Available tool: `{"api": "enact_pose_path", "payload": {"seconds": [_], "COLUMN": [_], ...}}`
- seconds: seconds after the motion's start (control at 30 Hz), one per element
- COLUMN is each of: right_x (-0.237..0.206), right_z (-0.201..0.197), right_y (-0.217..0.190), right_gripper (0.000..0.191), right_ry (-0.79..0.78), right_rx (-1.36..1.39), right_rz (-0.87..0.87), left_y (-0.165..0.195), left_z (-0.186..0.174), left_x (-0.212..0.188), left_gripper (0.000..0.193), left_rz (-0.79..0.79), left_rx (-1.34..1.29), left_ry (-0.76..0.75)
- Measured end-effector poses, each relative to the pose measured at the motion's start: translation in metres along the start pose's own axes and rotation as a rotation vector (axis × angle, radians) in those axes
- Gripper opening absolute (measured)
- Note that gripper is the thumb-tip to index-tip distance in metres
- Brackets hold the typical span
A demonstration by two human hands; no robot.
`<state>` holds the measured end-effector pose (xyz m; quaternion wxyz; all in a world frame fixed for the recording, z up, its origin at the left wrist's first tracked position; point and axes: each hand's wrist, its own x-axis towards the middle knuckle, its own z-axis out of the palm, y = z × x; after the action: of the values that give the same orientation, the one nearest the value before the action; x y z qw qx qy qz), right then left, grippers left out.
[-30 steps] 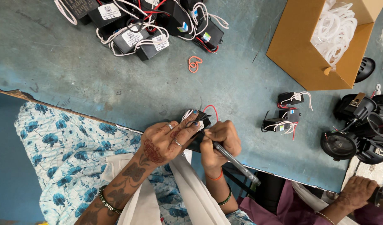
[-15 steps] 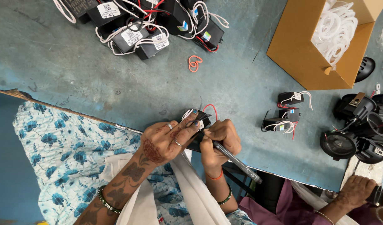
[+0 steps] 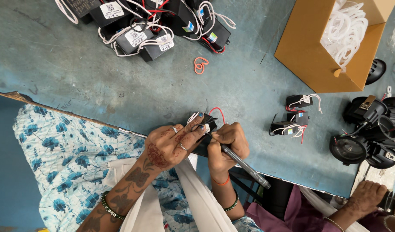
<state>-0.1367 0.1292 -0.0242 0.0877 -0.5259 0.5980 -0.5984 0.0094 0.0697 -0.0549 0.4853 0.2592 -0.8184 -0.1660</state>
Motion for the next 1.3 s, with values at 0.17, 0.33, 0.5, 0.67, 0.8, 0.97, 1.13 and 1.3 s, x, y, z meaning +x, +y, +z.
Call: {"api": "enact_pose_path", "payload": {"seconds": [0.17,0.33,0.5,0.67,0.8,0.97,1.13,1.3], "right_x": [-0.001,-0.004,-0.008,-0.006,-0.004,-0.001,-0.005,-0.015], "right_z": [-0.002,-0.003,-0.02,-0.039,-0.04,-0.038,-0.044,-0.048], "right_y": [0.001,0.004,0.005,0.005,0.001,-0.002,0.002,0.006], "right_gripper": [0.012,0.009,0.007,0.007,0.011,0.011,0.012,0.01], "right_ry": [-0.012,0.081,0.138,0.23,0.074,0.123,0.136,0.181], "right_rx": [-0.005,0.101,0.027,-0.131,-0.268,-0.138,-0.125,-0.066], "right_rz": [-0.012,-0.049,-0.115,-0.147,-0.281,-0.262,-0.302,-0.347], "left_y": [0.001,0.0,0.003,0.003,-0.023,-0.024,0.024,0.061], "left_z": [0.0,0.001,-0.002,-0.025,-0.045,-0.018,0.072,0.15], "left_x": [0.002,0.002,0.004,0.049,0.108,0.141,0.134,0.127], "left_gripper": [0.03,0.032,0.03,0.027,0.033,0.035,0.014,0.052], "left_rz": [-0.002,0.003,-0.02,0.009,0.169,0.025,0.034,-0.061], "left_rx": [0.002,-0.006,0.006,0.05,0.353,0.458,-0.066,-0.505], "left_ry": [0.005,0.022,-0.028,-0.167,-0.149,0.12,-0.53,-0.572]}}
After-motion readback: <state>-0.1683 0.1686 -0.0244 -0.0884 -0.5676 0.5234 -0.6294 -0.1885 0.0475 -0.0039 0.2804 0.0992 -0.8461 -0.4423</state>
